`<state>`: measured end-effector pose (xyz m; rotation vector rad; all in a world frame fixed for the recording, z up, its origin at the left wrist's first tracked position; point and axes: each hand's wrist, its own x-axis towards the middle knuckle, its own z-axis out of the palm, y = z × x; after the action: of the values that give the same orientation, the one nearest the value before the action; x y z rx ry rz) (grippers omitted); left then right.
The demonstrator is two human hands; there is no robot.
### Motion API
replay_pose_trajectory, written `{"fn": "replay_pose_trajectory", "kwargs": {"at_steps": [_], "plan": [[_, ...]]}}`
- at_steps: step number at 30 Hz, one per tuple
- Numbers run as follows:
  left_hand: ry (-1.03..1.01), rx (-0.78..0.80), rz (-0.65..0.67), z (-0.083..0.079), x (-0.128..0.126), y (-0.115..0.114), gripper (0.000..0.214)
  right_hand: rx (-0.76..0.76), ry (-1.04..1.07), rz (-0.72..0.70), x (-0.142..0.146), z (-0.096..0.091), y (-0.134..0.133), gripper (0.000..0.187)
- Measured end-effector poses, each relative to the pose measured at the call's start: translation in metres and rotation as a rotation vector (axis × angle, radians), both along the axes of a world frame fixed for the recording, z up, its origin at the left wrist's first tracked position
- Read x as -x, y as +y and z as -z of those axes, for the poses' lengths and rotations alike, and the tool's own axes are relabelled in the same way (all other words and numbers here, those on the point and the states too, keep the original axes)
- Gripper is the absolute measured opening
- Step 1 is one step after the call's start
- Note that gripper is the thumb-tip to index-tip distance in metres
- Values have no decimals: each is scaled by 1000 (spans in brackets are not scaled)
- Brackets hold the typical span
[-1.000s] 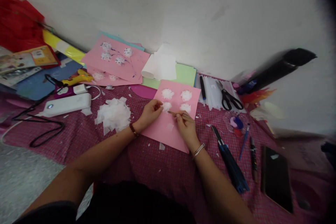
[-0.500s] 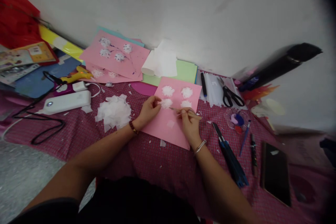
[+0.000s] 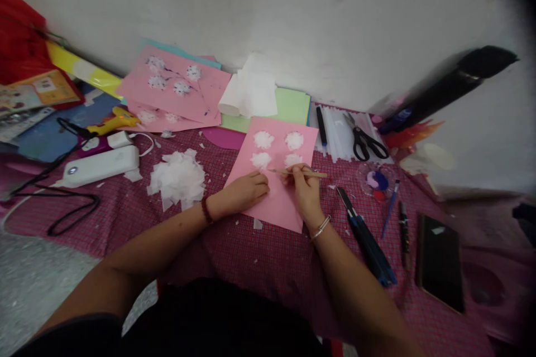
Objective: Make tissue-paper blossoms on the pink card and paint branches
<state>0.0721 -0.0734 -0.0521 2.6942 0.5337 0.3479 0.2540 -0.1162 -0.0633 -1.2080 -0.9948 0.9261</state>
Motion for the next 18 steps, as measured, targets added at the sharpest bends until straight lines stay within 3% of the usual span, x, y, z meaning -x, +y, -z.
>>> {"fn": "replay_pose_trajectory", "kwargs": {"at_steps": [4,9,12,18], "plan": [[-144,147,-124,4,-1,1,12,-14,-104,-47,2,-4,-1,21],[-530,495,-575,-2,15,20,9,-42,-302,-97,6,-8,1,22],[-637,550,-744,-4,27,34,11,-58,-332,-100,7,-7,2,21],[-632,472,-750,7,33,45,12,-55,-308,-91,6,-2,4,19]]}}
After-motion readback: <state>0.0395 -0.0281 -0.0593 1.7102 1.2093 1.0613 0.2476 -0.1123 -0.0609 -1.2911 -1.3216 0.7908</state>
